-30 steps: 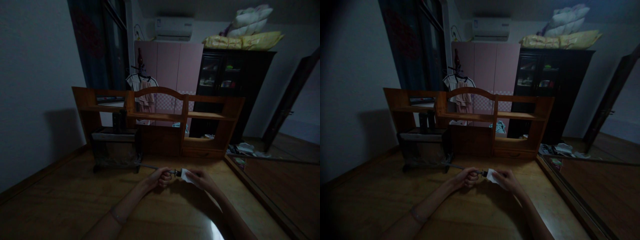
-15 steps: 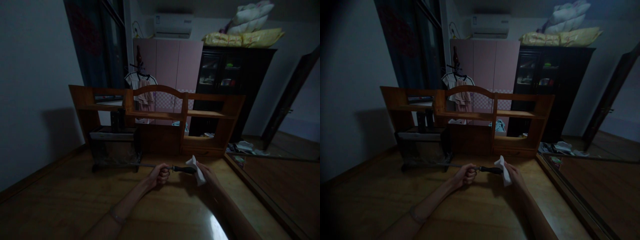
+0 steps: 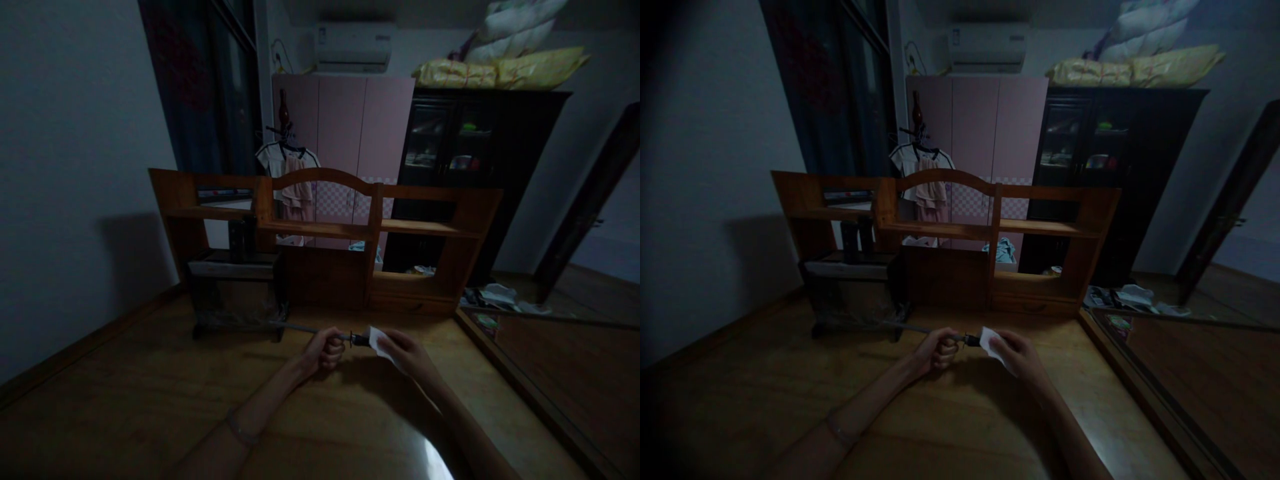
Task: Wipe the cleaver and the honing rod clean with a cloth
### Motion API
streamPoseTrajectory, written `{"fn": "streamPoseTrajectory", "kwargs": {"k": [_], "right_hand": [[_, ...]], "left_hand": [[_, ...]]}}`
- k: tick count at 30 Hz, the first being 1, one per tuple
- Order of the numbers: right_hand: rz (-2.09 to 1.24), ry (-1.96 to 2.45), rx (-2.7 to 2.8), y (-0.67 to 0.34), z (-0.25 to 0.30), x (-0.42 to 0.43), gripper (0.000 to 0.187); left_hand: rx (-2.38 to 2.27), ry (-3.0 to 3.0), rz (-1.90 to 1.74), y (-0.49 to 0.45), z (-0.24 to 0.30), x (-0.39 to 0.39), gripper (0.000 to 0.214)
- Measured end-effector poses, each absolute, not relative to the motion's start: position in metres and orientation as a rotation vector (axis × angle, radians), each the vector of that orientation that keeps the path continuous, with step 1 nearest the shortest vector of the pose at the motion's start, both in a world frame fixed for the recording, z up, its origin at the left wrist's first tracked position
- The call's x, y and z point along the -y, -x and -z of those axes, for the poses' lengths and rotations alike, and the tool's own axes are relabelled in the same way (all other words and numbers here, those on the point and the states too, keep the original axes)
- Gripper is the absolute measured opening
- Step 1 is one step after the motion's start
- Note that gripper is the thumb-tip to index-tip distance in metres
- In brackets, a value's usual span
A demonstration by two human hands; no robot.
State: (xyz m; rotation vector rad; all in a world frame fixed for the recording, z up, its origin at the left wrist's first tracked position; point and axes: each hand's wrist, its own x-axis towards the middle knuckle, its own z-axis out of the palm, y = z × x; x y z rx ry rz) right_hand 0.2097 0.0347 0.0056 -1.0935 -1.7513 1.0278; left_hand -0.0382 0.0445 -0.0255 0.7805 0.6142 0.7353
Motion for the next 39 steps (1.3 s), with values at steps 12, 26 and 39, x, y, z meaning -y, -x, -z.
{"fn": "streamPoseTrajectory", "kwargs": {"k": [12,26,39], "right_hand": [[-1.167,1.114,1.65,-0.21,-0.007,-0.028,0.041],[-0.915,1.079,1.594,-0.213,-0.006,-0.032,0.049],[-0.319,1.268,1.548,-0.233,-0.002,-0.039,0.049]], "left_hand": [[-0.538,-0.699,-0.789,0.04,0.029,-0.048,0.045],[-0.483,-0.746,-0.755,0.038,0.028,-0.047,0.043],[-0.532,-0.776,-0.698,0.037,0.025,-0.046,0.045]]}}
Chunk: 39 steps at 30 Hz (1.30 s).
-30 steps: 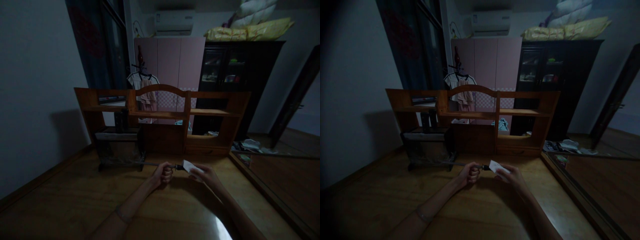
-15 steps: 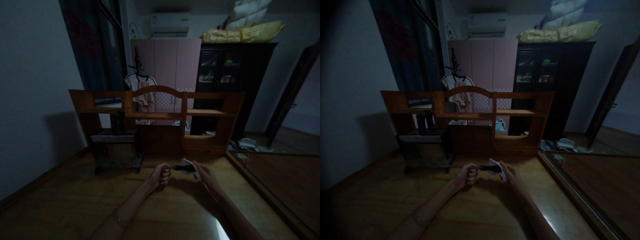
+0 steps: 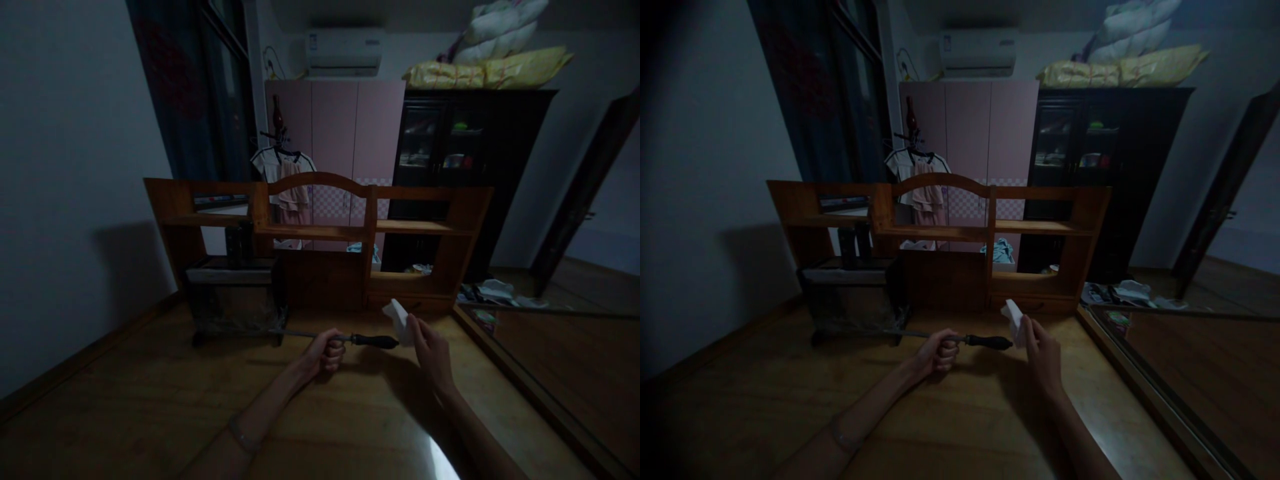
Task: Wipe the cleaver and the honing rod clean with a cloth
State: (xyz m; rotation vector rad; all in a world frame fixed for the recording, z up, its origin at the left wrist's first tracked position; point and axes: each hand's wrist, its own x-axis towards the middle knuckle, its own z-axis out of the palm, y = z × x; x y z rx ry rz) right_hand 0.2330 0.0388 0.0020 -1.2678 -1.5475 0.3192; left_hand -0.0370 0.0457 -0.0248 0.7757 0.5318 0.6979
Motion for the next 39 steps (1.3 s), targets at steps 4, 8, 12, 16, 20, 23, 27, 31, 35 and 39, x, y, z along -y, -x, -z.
{"fn": "streamPoseTrajectory", "kwargs": {"k": [4,8,12,16,20,23,27,31,35,39], "right_hand": [[-0.316,1.041,1.903,-0.211,-0.003,-0.031,0.035],[-0.342,0.886,2.145,-0.189,-0.005,-0.017,0.031],[-0.38,0.859,2.196,-0.183,-0.009,-0.009,0.033],[-0.443,0.853,2.198,-0.185,-0.012,-0.009,0.032],[-0.47,0.867,2.223,-0.195,-0.013,-0.016,0.03],[-0.445,0.886,2.208,-0.205,-0.014,-0.022,0.027],[-0.374,0.936,2.173,-0.213,-0.015,-0.026,0.027],[-0.309,1.067,2.112,-0.221,-0.01,-0.029,0.03],[-0.334,1.241,1.932,-0.231,-0.002,-0.037,0.03],[-0.686,1.19,1.696,-0.236,0.0,-0.048,0.032]], "left_hand": [[-0.592,-0.794,-0.64,0.034,0.029,-0.048,0.049],[-0.659,-0.806,-0.649,0.033,0.03,-0.047,0.048],[-0.757,-0.803,-0.676,0.033,0.028,-0.044,0.046],[-0.724,-0.783,-0.666,0.033,0.028,-0.045,0.045],[-0.653,-0.769,-0.683,0.033,0.029,-0.046,0.047],[-0.596,-0.746,-0.706,0.033,0.029,-0.046,0.048],[-0.578,-0.724,-0.742,0.034,0.028,-0.046,0.047],[-0.606,-0.753,-0.747,0.035,0.03,-0.048,0.047],[-0.584,-0.816,-0.733,0.036,0.029,-0.048,0.046],[-0.648,-0.938,-0.69,0.031,0.027,-0.044,0.044]]}}
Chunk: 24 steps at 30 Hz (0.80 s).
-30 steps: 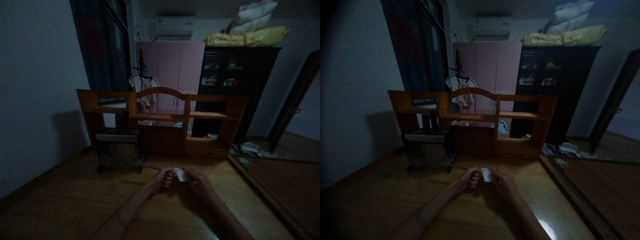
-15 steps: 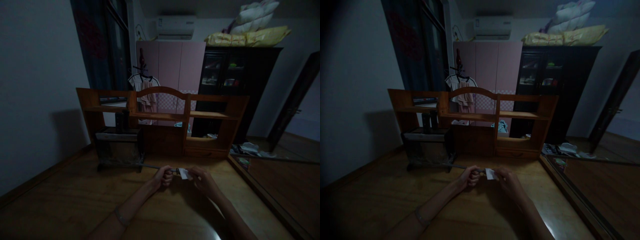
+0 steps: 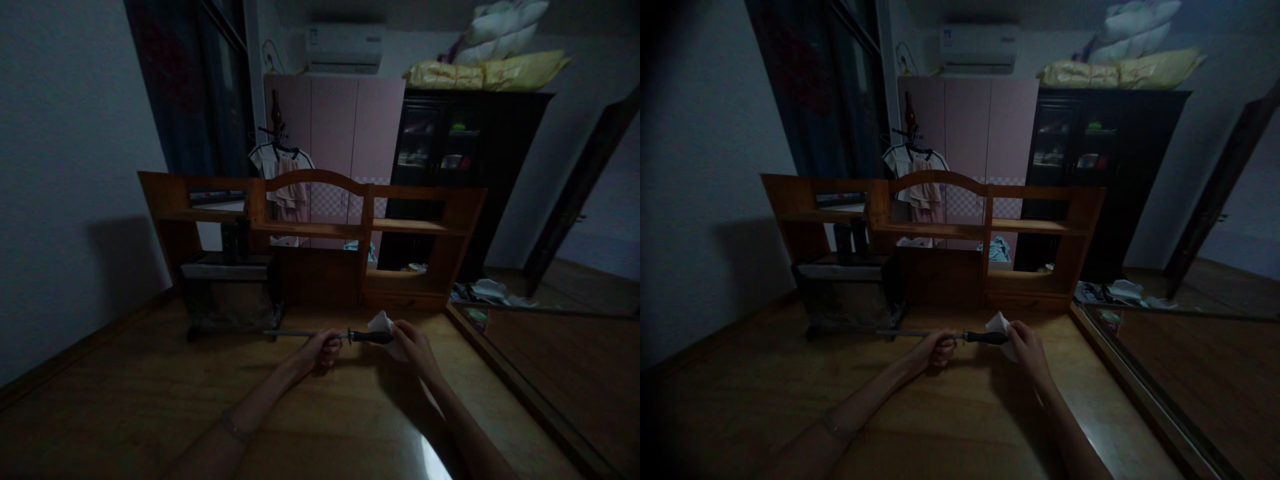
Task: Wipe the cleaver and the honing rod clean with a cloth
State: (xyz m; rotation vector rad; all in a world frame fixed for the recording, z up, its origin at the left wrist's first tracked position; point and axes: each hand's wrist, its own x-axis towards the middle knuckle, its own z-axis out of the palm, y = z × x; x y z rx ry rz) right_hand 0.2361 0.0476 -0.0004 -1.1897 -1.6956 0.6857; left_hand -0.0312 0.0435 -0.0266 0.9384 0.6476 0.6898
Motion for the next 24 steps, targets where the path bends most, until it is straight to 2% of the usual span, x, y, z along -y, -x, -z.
{"fn": "streamPoseTrajectory", "kwargs": {"k": [2,9,15,24], "right_hand": [[-0.852,1.155,1.608,-0.235,0.0,-0.05,0.032],[-1.131,1.122,1.684,-0.225,-0.005,-0.037,0.031],[-1.221,1.073,1.776,-0.22,-0.014,-0.024,0.032],[-1.267,1.006,1.786,-0.214,-0.014,-0.026,0.036]], "left_hand": [[-0.702,-1.029,-0.715,0.028,0.026,-0.039,0.042],[-0.737,-1.171,-0.826,0.024,0.026,-0.028,0.036],[-0.744,-1.071,-0.827,0.026,0.022,-0.025,0.037],[-0.831,-1.003,-0.735,0.026,0.021,-0.033,0.052]]}}
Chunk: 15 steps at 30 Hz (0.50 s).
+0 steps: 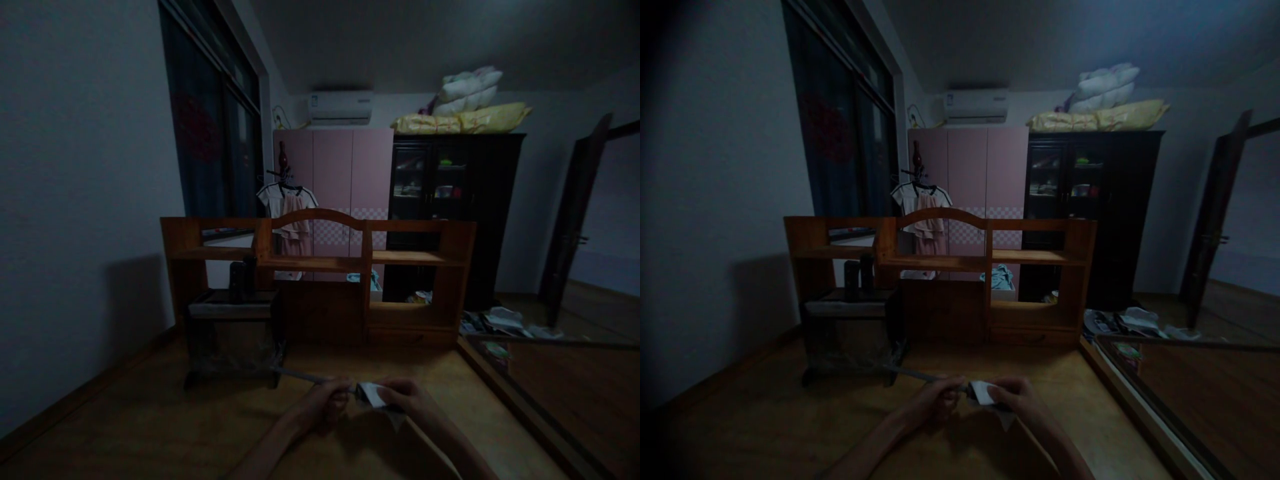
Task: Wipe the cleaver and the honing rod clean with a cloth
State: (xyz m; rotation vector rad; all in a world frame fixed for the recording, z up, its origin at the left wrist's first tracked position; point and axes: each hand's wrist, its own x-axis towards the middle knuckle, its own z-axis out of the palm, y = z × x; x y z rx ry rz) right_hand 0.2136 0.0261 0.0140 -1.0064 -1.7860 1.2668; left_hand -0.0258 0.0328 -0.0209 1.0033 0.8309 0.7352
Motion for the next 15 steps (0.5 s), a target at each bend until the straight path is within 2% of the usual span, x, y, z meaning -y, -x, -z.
{"fn": "streamPoseTrajectory", "kwargs": {"k": [3,9,15], "right_hand": [[-1.208,1.014,1.793,-0.211,-0.012,-0.026,0.036],[-0.824,0.87,1.949,-0.193,-0.019,-0.006,0.035],[-0.659,0.873,2.025,-0.183,-0.013,-0.009,0.036]], "left_hand": [[-0.804,-1.038,-0.715,0.026,0.023,-0.034,0.049],[-0.862,-1.042,-0.8,0.02,0.028,-0.034,0.04],[-0.868,-0.938,-0.729,0.026,0.03,-0.044,0.053]]}}
